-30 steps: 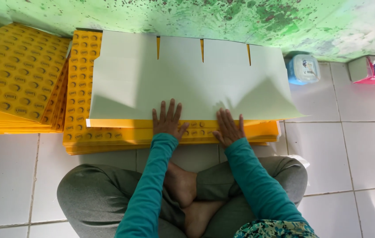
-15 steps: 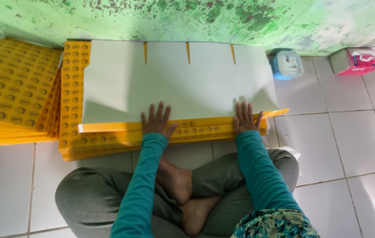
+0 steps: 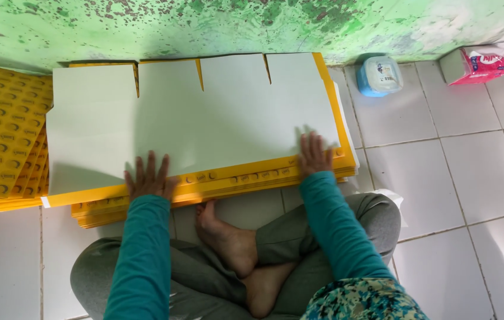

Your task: Folding yellow cardboard sheets into boxes and stacking them on the floor

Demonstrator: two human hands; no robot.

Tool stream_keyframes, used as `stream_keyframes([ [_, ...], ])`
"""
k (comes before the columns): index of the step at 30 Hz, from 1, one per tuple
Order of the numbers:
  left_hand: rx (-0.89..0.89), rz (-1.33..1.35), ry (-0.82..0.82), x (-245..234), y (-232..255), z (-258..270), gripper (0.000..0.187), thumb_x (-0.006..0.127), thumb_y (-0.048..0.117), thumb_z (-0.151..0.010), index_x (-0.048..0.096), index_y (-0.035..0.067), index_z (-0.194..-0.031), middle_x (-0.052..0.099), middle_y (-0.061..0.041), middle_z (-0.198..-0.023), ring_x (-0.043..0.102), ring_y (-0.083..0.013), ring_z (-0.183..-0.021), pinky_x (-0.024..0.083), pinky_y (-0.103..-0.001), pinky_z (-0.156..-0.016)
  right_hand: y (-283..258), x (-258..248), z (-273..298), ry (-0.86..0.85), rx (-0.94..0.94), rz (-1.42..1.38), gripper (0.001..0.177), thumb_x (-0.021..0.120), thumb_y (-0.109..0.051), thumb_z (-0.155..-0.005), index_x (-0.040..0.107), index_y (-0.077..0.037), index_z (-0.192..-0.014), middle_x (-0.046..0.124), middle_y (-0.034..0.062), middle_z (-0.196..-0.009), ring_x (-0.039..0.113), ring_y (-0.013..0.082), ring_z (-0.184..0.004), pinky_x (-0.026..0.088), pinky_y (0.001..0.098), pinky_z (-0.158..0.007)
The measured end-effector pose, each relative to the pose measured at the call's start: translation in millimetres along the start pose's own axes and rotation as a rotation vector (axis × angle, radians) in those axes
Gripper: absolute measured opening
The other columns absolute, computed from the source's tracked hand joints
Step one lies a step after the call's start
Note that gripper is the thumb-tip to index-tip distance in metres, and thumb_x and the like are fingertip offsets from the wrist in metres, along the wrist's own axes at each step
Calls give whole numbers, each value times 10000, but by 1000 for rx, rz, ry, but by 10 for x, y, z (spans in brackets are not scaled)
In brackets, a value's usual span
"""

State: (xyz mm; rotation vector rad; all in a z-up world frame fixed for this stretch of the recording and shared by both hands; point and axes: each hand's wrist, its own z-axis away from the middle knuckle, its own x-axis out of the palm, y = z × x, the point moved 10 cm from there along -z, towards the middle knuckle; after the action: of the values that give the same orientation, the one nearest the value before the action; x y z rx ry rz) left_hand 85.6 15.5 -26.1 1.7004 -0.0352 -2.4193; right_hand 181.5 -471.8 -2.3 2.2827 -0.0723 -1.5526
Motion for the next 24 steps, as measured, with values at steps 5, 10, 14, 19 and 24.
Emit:
stream_keyframes([
  [5, -199, -10, 44, 47, -647, 82, 803, 154, 826, -904, -74, 508, -1606, -131, 36, -1715, -149, -333, -1554, -155, -637, -1198, 809, 192, 68, -536, 261, -317, 646, 220, -517, -1045, -18, -426, -1639, -21, -64, -1730, -9, 226, -1588, 5, 651, -1245],
  [10, -448, -62, 120, 139, -615, 80, 866, 176, 887, -879, -92, 504, -1609, -166, 16, -1710, -196, -386, -1535, -179, -677, -1181, 772, 427, 150, -562, 316, -247, 672, 112, -635, -1033, -65, -402, -1637, -57, -49, -1723, -115, 208, -1578, -172, 646, -1227],
  [14, -356, 0, 568, 77, 13, 15, 906, 447, 687, -869, 202, 310, -1656, 131, -132, -1759, 37, -469, -1586, 68, -801, -1160, 23, 2, 32, -119, 207, -235, 656, 308, -453, -1050, 201, -220, -1655, 176, 57, -1719, 106, 261, -1584, -29, 671, -1229],
  [19, -147, 66, 661, 207, 1631, -73, 930, 567, 575, -838, 199, 290, -1642, 128, -143, -1732, 59, -481, -1561, 85, -809, -1138, -1203, -417, -40, -74, 46, -256, 749, 396, -389, -970, 187, -211, -1667, 138, 93, -1731, 81, 305, -1588, 4, 630, -1220],
  [24, 67, 142, 290, 173, 2136, -39, 718, 322, 491, -1025, 19, 289, -1644, -47, -69, -1729, -115, -391, -1569, -72, -772, -1173, -1554, -714, -102, -294, 1, -415, 737, 337, -427, -982, 42, -357, -1654, 18, -1, -1735, -15, 310, -1584, 32, 687, -1224],
])
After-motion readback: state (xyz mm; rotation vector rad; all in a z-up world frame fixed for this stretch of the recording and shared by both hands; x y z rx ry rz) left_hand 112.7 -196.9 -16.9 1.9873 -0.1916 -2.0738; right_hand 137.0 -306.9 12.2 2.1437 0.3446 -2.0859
